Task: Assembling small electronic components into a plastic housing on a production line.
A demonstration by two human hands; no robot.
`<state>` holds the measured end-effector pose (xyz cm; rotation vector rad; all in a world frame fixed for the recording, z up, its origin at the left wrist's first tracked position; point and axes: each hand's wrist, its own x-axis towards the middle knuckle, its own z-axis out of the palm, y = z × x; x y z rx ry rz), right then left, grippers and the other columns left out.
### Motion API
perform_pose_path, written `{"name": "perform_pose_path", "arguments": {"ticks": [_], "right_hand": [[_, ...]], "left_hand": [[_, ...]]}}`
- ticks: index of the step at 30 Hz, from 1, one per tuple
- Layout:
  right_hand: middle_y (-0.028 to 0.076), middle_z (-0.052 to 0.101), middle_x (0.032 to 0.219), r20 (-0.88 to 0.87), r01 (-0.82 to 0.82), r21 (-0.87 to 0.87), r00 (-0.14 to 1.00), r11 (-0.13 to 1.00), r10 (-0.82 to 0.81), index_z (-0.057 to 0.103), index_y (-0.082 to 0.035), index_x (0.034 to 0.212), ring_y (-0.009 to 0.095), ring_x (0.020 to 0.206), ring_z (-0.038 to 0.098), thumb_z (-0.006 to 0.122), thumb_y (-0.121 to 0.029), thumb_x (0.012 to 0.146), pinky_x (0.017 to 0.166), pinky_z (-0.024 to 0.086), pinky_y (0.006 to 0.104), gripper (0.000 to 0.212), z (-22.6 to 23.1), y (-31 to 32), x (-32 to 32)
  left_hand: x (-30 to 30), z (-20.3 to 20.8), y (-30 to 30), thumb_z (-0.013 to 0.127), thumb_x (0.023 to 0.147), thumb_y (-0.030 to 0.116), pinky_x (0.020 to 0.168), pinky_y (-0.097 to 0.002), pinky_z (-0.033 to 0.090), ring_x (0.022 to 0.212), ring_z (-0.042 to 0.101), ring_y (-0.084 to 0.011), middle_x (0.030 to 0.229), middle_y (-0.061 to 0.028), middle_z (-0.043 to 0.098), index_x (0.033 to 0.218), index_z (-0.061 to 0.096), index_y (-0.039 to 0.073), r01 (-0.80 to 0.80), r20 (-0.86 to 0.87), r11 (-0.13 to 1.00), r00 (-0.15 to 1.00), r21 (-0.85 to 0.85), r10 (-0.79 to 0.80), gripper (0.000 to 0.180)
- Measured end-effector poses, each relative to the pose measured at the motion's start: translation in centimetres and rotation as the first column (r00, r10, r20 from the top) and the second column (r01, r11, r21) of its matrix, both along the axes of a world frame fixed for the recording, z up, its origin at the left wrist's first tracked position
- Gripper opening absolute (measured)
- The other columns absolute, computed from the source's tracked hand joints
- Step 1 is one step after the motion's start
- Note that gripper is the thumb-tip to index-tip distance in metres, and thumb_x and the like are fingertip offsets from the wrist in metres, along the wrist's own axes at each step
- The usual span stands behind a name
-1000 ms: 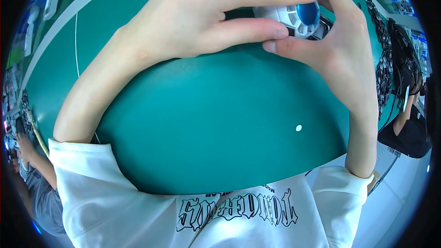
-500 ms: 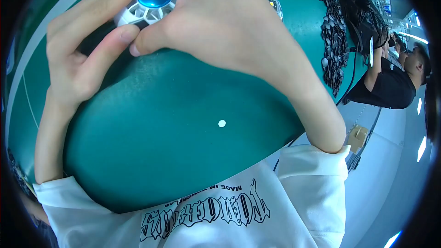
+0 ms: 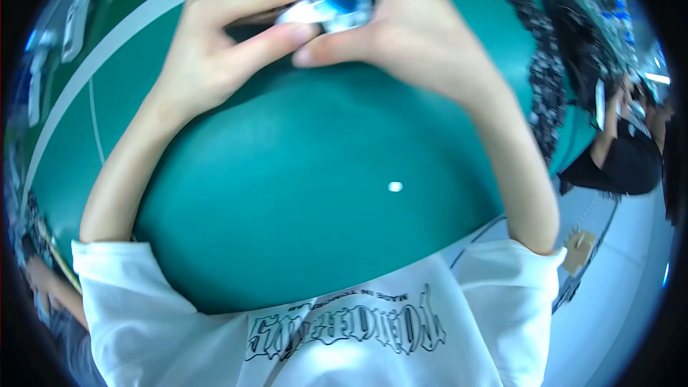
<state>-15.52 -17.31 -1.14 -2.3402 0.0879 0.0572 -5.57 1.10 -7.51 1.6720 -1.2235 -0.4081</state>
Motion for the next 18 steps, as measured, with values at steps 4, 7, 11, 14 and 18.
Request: {"name": "perform_pose_path", "arguments": {"ticks": [4,7,11,14,18], "right_hand": [[0.016,0.072,0.104,0.492,-0.315,-0.064,0.815,0.947,0.305,0.060,0.003,0.119,0.026,0.099,0.071,0.090,-0.028,0.071,0.086,0.054,0.0348,0.064,-2.3,-7.4,-0.7],[0.009,0.072,0.104,0.309,0.213,-0.216,0.941,0.953,-0.140,0.073,-0.004,0.115,0.015,0.099,0.069,0.073,-0.015,0.091,0.088,0.052,0.0289,0.026,1.0,-17.1,-6.2],[0.003,0.073,0.088,0.319,0.354,-0.476,0.923,0.805,-0.217,0.075,-0.010,0.114,0.009,0.082,0.067,0.072,-0.020,0.093,0.080,0.052,0.0261,0.024,-1.1,-26.0,-8.6],[0.002,0.071,0.083,0.263,0.382,-0.494,0.922,0.781,-0.285,0.075,-0.008,0.110,0.008,0.077,0.064,0.073,-0.021,0.092,0.075,0.051,0.0255,0.022,-2.5,-26.9,-7.8],[0.001,0.068,0.076,0.250,0.427,-0.529,0.904,0.733,-0.347,0.075,-0.006,0.106,0.008,0.070,0.059,0.074,-0.021,0.091,0.067,0.047,0.0249,0.021,-3.4,-26.7,-6.4]], "left_hand": [[-0.8,0.2,-0.6,0.079,0.078,0.011,0.090,-0.0346,0.056,0.109,0.069,-0.0300,0.126,-0.0136,0.068,0.123,0.074,0.007,-0.032,0.423,0.980,0.899,-0.197,0.114,0.045],[-0.3,0.9,-0.4,0.074,0.084,0.014,0.099,-0.0381,0.052,0.122,0.064,-0.0314,0.139,-0.0171,0.062,0.131,0.069,0.005,-0.027,0.482,0.998,0.875,-0.054,0.050,0.048],[2.0,1.5,-1.7,0.066,0.085,0.007,0.104,-0.0411,0.050,0.129,0.061,-0.0332,0.146,-0.0176,0.058,0.135,0.066,0.006,0.038,0.686,0.999,0.726,0.019,-0.041,0.050],[2.4,1.4,-2.8,0.061,0.083,-0.001,0.105,-0.0421,0.049,0.130,0.060,-0.0340,0.146,-0.0165,0.058,0.136,0.065,0.007,0.037,0.717,0.999,0.696,0.014,-0.036,0.054],[1.7,0.3,-4.6,0.053,0.078,-0.008,0.109,-0.0426,0.047,0.131,0.059,-0.0349,0.147,-0.0157,0.058,0.138,0.065,0.007,0.002,0.579,0.999,0.815,-0.041,0.022,0.063]]}}
